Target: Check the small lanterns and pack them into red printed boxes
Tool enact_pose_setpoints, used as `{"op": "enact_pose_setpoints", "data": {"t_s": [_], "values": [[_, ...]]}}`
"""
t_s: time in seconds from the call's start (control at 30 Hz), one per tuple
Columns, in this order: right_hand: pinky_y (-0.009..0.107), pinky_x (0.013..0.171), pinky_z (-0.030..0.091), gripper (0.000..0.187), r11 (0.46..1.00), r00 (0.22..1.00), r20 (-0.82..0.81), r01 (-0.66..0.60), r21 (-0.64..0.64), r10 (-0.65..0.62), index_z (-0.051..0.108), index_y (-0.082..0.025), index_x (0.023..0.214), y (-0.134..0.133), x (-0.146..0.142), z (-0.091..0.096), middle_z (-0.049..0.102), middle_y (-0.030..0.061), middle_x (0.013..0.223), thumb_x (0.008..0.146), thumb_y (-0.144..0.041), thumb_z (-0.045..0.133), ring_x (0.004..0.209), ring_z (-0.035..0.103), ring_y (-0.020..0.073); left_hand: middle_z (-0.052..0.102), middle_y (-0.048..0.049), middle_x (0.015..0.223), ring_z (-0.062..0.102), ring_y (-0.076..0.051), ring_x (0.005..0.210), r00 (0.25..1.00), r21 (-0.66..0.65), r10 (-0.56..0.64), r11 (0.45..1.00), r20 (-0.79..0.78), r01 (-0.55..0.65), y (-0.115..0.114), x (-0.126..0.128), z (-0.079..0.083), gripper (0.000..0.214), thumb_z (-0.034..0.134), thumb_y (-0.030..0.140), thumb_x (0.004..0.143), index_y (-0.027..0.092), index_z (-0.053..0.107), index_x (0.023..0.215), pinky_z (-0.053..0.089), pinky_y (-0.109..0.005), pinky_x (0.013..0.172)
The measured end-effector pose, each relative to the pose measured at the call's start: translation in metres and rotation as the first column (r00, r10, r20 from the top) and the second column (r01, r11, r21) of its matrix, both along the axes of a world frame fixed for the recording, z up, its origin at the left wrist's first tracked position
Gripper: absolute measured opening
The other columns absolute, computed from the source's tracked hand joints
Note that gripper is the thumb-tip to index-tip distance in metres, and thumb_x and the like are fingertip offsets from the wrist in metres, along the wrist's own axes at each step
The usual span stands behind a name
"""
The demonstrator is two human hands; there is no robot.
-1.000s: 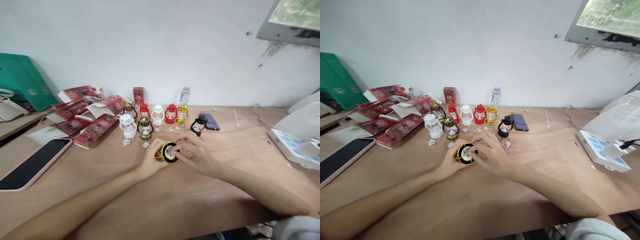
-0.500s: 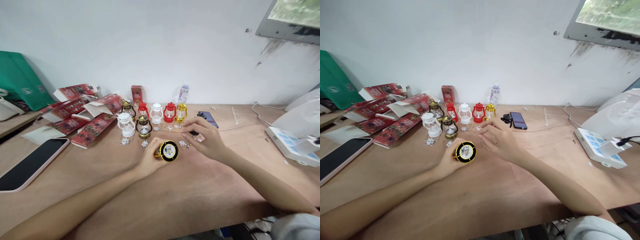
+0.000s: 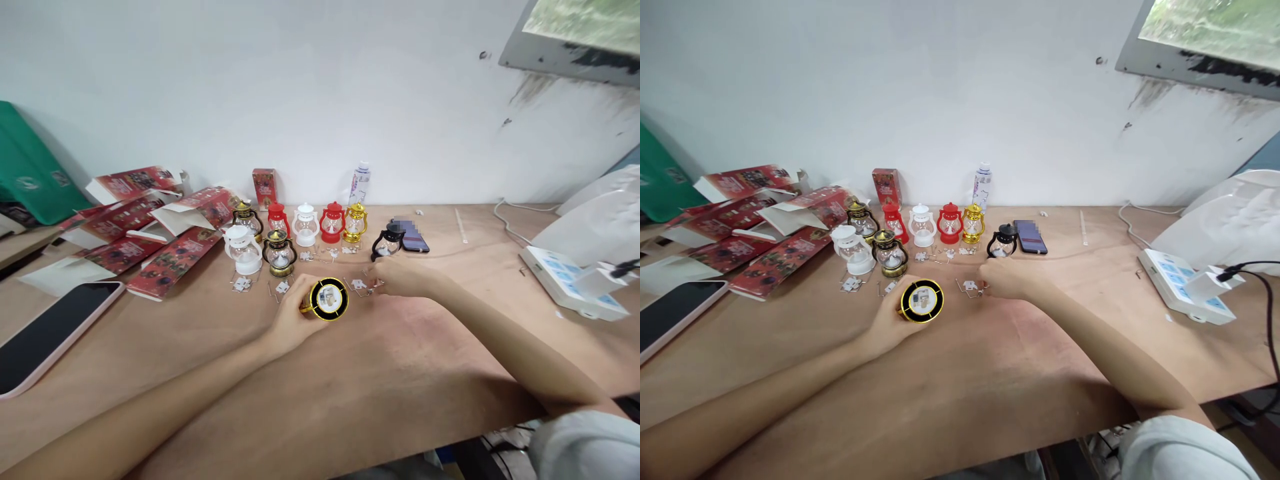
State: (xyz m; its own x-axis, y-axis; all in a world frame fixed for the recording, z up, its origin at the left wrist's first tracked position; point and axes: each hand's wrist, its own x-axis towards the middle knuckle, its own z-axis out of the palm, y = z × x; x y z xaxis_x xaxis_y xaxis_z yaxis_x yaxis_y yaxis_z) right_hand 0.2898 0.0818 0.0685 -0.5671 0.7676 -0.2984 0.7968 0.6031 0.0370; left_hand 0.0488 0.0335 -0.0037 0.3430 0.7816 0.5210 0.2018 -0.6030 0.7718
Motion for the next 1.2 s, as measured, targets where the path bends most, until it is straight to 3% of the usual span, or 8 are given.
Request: {"op": "enact_pose_setpoints", "data": {"t_s": [0.33, 0.47, 0.53, 0.6, 0.67, 0.73, 0.97, 1.2], "values": [[0.026, 0.058, 0.028, 0.016, 0.999, 0.998, -0.056, 0.022, -0.033, -0.024, 0.071, -0.017, 0.079, 0.003, -0.003, 0.0, 0.066, 0.0053, 0.07, 0.08, -0.016, 0.056, 0.063, 0.055, 0.0155, 0.058, -0.0042, 0.097, 0.056, -0.018, 0.091, 1.0, 0.01, -0.004, 1.0, 0.004, 0.004, 0.0, 0.0, -0.001, 0.035, 0.074, 0.023, 0.072, 0.018, 0.057, 0.102, 0.044, -0.027, 0.08], [0.026, 0.061, 0.034, 0.018, 0.997, 0.961, -0.277, 0.026, 0.072, -0.005, 0.069, -0.016, 0.077, 0.003, 0.001, 0.0, 0.067, 0.0061, 0.075, 0.086, -0.023, 0.055, 0.067, 0.056, 0.0158, 0.058, -0.0041, 0.098, 0.056, -0.018, 0.092, 1.0, 0.018, -0.007, 1.0, -0.007, 0.007, 0.0, -0.001, -0.003, 0.036, 0.074, 0.023, 0.072, 0.019, 0.057, 0.104, 0.043, -0.027, 0.081], [0.027, 0.064, 0.039, 0.02, 0.985, 0.867, -0.495, 0.032, 0.172, 0.058, 0.068, -0.016, 0.08, -0.002, 0.0, 0.001, 0.067, 0.0058, 0.076, 0.088, -0.029, 0.056, 0.07, 0.058, 0.0158, 0.058, -0.0041, 0.098, 0.056, -0.018, 0.092, 1.0, 0.031, -0.003, 1.0, -0.015, 0.003, 0.001, -0.001, -0.004, 0.037, 0.074, 0.022, 0.072, 0.019, 0.057, 0.105, 0.043, -0.027, 0.081], [0.027, 0.065, 0.043, 0.019, 0.96, 0.695, -0.696, 0.034, 0.278, 0.177, 0.067, -0.017, 0.082, -0.011, -0.004, 0.002, 0.067, 0.0045, 0.076, 0.089, -0.031, 0.057, 0.07, 0.06, 0.0147, 0.058, -0.0041, 0.097, 0.056, -0.018, 0.092, 1.0, 0.046, 0.002, 0.999, -0.025, -0.001, 0.002, -0.001, -0.005, 0.037, 0.074, 0.022, 0.072, 0.019, 0.057, 0.105, 0.043, -0.027, 0.081], [0.027, 0.065, 0.046, 0.013, 0.929, 0.513, -0.802, 0.025, 0.369, 0.305, 0.066, -0.018, 0.083, -0.025, -0.012, 0.005, 0.067, 0.0031, 0.077, 0.088, -0.028, 0.06, 0.07, 0.061, 0.0134, 0.058, -0.0043, 0.098, 0.055, -0.018, 0.092, 0.999, 0.055, 0.004, 0.999, -0.033, -0.002, 0.002, -0.001, -0.005, 0.037, 0.075, 0.023, 0.073, 0.019, 0.057, 0.105, 0.043, -0.027, 0.081], [0.026, 0.065, 0.048, 0.007, 0.899, 0.423, -0.81, -0.026, 0.438, 0.407, 0.065, -0.019, 0.083, -0.039, -0.021, 0.009, 0.067, 0.0023, 0.076, 0.087, -0.023, 0.062, 0.07, 0.061, 0.0128, 0.059, -0.0046, 0.098, 0.055, -0.019, 0.092, 0.999, 0.058, 0.003, 0.998, -0.04, -0.001, 0.002, 0.0, -0.004, 0.036, 0.075, 0.024, 0.073, 0.019, 0.058, 0.105, 0.043, -0.028, 0.081], [0.029, 0.065, 0.046, 0.015, 0.753, 0.613, -0.527, -0.178, 0.633, 0.588, 0.065, -0.018, 0.083, -0.059, -0.037, 0.009, 0.069, 0.0056, 0.079, 0.093, -0.022, 0.053, 0.071, 0.059, 0.0151, 0.058, -0.0046, 0.097, 0.056, -0.018, 0.09, 0.998, 0.082, -0.009, 0.997, -0.059, 0.014, -0.001, 0.001, 0.0, 0.037, 0.074, 0.027, 0.075, 0.02, 0.06, 0.109, 0.045, -0.027, 0.079], [0.028, 0.066, 0.045, 0.021, 0.716, 0.684, -0.444, -0.166, 0.678, 0.579, 0.066, -0.017, 0.081, -0.059, -0.038, 0.004, 0.068, 0.0064, 0.078, 0.094, -0.022, 0.05, 0.071, 0.059, 0.0154, 0.056, -0.0051, 0.099, 0.056, -0.019, 0.094, 0.995, 0.082, -0.022, 0.996, -0.102, 0.03, -0.002, 0.0, -0.002, 0.041, 0.074, 0.025, 0.075, 0.022, 0.06, 0.113, 0.046, -0.028, 0.082]]}}
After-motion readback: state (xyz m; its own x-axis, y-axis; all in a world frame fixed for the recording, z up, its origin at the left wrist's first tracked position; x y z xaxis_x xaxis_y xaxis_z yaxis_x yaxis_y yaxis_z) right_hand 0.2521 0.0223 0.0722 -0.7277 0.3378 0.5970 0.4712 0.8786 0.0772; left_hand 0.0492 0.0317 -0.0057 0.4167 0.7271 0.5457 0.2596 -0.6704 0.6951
